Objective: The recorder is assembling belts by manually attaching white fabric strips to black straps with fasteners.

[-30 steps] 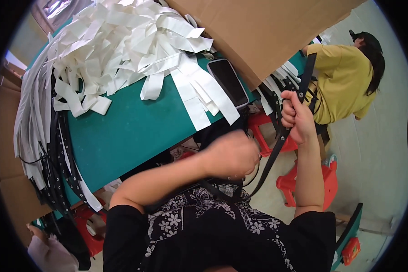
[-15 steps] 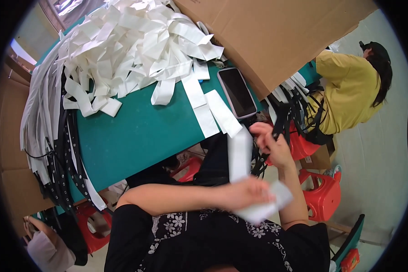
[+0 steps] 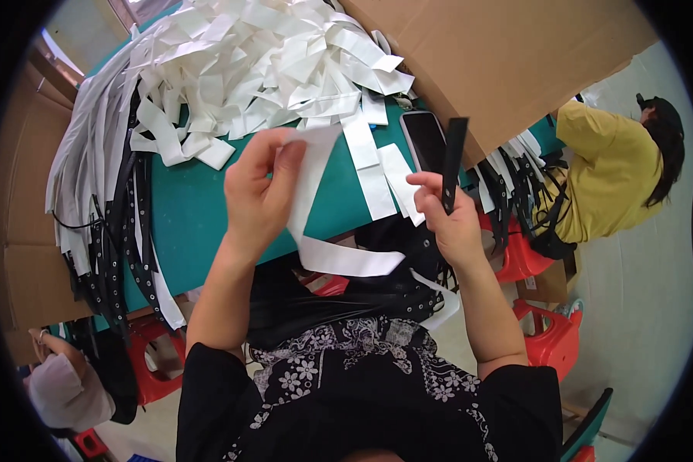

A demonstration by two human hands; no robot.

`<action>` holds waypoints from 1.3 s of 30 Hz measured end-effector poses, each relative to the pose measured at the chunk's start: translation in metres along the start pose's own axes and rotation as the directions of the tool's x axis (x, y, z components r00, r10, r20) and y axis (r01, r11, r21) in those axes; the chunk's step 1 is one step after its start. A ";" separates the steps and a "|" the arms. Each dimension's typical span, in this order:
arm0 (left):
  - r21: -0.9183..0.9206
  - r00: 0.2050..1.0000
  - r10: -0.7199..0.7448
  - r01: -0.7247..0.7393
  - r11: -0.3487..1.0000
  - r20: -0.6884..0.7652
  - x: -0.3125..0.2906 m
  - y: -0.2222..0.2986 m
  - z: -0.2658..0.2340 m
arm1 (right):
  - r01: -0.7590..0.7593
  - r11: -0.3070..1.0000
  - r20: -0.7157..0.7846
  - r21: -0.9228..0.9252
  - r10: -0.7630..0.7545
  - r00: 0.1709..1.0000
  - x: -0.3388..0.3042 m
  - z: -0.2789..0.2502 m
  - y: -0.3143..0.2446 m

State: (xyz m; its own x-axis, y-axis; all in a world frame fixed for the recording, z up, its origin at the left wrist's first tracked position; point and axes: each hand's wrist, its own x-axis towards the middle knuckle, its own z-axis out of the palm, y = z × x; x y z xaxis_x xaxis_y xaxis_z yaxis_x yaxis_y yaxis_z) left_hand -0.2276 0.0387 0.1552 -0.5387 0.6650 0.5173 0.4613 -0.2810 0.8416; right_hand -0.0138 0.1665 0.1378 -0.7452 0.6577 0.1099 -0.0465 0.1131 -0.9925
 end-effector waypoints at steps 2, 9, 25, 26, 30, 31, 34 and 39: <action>0.337 0.940 0.341 -0.330 0.882 0.026 0.008 0.017 -0.009 | 0.012 1.000 0.010 -0.028 -0.012 1.000 0.011 0.011 -0.020; 0.546 0.679 0.580 -0.723 0.422 0.450 -0.022 0.001 -0.024 | -0.178 0.982 0.153 0.057 0.167 0.974 0.012 0.047 -0.027; 0.539 0.355 -0.634 0.336 0.772 0.687 -0.138 -0.158 0.063 | 0.042 0.972 -0.539 -0.229 -0.162 0.827 -0.029 -0.056 -0.025; 0.691 0.209 -0.779 0.367 0.623 0.591 -0.120 -0.141 0.063 | 0.000 0.981 -0.584 -0.193 -0.116 0.803 -0.032 -0.065 -0.030; 0.667 0.857 -0.154 -0.257 0.699 0.492 -0.167 -0.213 0.027 | -0.003 0.996 -0.618 -0.088 -0.052 0.784 -0.037 -0.082 -0.043; 0.677 0.854 -0.175 -0.246 0.694 0.490 -0.160 -0.217 0.027 | -0.061 0.996 -0.615 -0.059 0.012 0.788 -0.039 -0.083 -0.041; 0.745 0.860 -0.266 -0.178 0.642 0.435 -0.150 -0.214 0.026 | -0.294 0.955 -0.414 -0.036 0.253 0.875 -0.046 -0.082 -0.022; 0.777 0.653 -0.560 -0.072 0.625 0.511 -0.148 -0.169 0.036 | -0.401 0.909 -0.342 -0.117 0.342 0.875 -0.046 -0.066 0.012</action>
State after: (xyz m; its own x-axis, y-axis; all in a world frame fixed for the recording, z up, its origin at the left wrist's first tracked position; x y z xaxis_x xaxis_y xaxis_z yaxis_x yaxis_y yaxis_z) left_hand -0.2001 0.0126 -0.0697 -0.2494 0.9447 -0.2128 0.8751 0.3139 0.3683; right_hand 0.0633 0.1866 0.1243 -0.4410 0.8688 -0.2251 0.3347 -0.0735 -0.9395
